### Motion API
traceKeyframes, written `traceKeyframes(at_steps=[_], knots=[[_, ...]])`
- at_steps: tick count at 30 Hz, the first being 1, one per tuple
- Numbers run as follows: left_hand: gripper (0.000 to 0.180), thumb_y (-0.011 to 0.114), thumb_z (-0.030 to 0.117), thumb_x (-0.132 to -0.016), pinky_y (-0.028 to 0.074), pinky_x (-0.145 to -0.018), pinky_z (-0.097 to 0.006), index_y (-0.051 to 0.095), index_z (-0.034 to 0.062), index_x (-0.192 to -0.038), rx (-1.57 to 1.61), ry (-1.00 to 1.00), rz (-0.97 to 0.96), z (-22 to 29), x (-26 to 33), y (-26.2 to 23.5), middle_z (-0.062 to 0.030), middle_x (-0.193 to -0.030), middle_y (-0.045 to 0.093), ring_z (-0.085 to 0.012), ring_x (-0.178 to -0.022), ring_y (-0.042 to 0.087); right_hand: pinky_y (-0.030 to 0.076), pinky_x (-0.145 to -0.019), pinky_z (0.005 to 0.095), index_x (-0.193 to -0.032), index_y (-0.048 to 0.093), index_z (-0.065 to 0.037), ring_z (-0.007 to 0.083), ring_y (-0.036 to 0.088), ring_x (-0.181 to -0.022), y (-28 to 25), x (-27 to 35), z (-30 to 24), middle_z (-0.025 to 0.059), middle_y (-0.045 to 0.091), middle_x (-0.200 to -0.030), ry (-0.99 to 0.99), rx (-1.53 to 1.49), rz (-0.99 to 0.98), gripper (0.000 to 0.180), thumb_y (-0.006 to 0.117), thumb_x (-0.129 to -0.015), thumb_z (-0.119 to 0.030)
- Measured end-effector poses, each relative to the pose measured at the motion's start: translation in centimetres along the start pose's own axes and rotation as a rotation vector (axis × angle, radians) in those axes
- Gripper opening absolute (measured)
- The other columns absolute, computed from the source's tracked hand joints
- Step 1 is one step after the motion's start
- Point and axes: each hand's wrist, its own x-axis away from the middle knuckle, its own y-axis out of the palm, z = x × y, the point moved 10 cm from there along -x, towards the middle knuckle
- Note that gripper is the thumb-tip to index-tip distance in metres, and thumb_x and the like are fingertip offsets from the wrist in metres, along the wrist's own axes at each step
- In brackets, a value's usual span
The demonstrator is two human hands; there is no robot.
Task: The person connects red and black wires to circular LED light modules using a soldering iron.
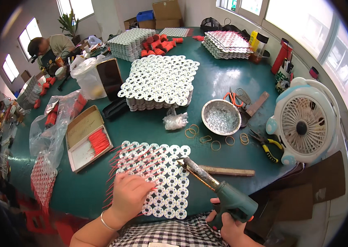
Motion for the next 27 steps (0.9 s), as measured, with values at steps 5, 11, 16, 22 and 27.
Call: traceKeyframes(at_steps=[5,11,16,22,27], knots=[[0.019,0.044,0.013,-0.094,0.040,-0.066,-0.021,0.059,0.0041,-0.099,0.994,-0.683,-0.438,2.7,4.7,3.9,-0.0036,-0.074,0.055,-0.0111,-0.074,0.054,0.054,-0.059,0.0367,-0.122,0.038,0.003,0.0293,0.063,-0.074,0.5,2.5,0.8,0.0194,0.051,-0.114,0.075,-0.116,-0.095,0.044,0.051,-0.089,-0.023],[0.022,0.042,0.016,-0.096,0.043,-0.080,-0.024,0.053,0.0009,-0.108,1.553,-0.922,-0.647,7.4,9.4,8.8,-0.0035,-0.092,0.059,-0.0100,-0.086,0.055,0.045,-0.089,0.0404,-0.131,0.035,0.002,0.0283,0.057,-0.103,3.3,4.4,0.5,0.0159,0.052,-0.119,0.047,-0.246,-0.299,0.050,0.051,-0.087,-0.016],[0.023,0.047,0.014,-0.095,0.045,-0.087,-0.025,0.055,-0.0023,-0.109,1.536,-0.903,-0.666,9.1,9.8,8.4,-0.0063,-0.102,0.061,-0.0121,-0.097,0.057,0.039,-0.097,0.0450,-0.128,0.040,0.002,0.0302,0.054,-0.109,4.0,4.6,-0.3,0.0156,0.054,-0.119,-0.026,-0.182,-0.402,0.061,0.059,-0.085,-0.038],[0.021,0.050,0.011,-0.093,0.046,-0.084,-0.026,0.059,-0.0009,-0.108,1.591,-0.882,-0.561,9.0,9.6,7.9,-0.0077,-0.097,0.064,-0.0127,-0.092,0.059,0.049,-0.067,0.0263,-0.127,0.044,-0.006,0.0115,0.058,-0.082,4.5,4.9,2.4,0.0072,0.058,-0.114,0.161,0.008,-0.500,0.045,0.050,-0.083,-0.008],[0.021,0.051,0.007,-0.091,0.046,-0.082,-0.026,0.059,-0.0020,-0.108,1.255,-0.694,-0.730,9.3,7.3,7.5,-0.0076,-0.095,0.065,-0.0123,-0.088,0.059,0.042,-0.074,0.0305,-0.125,0.046,-0.003,0.0154,0.054,-0.090,3.3,4.5,2.5,0.0098,0.058,-0.113,0.092,0.027,-0.461,0.047,0.055,-0.084,-0.024]])
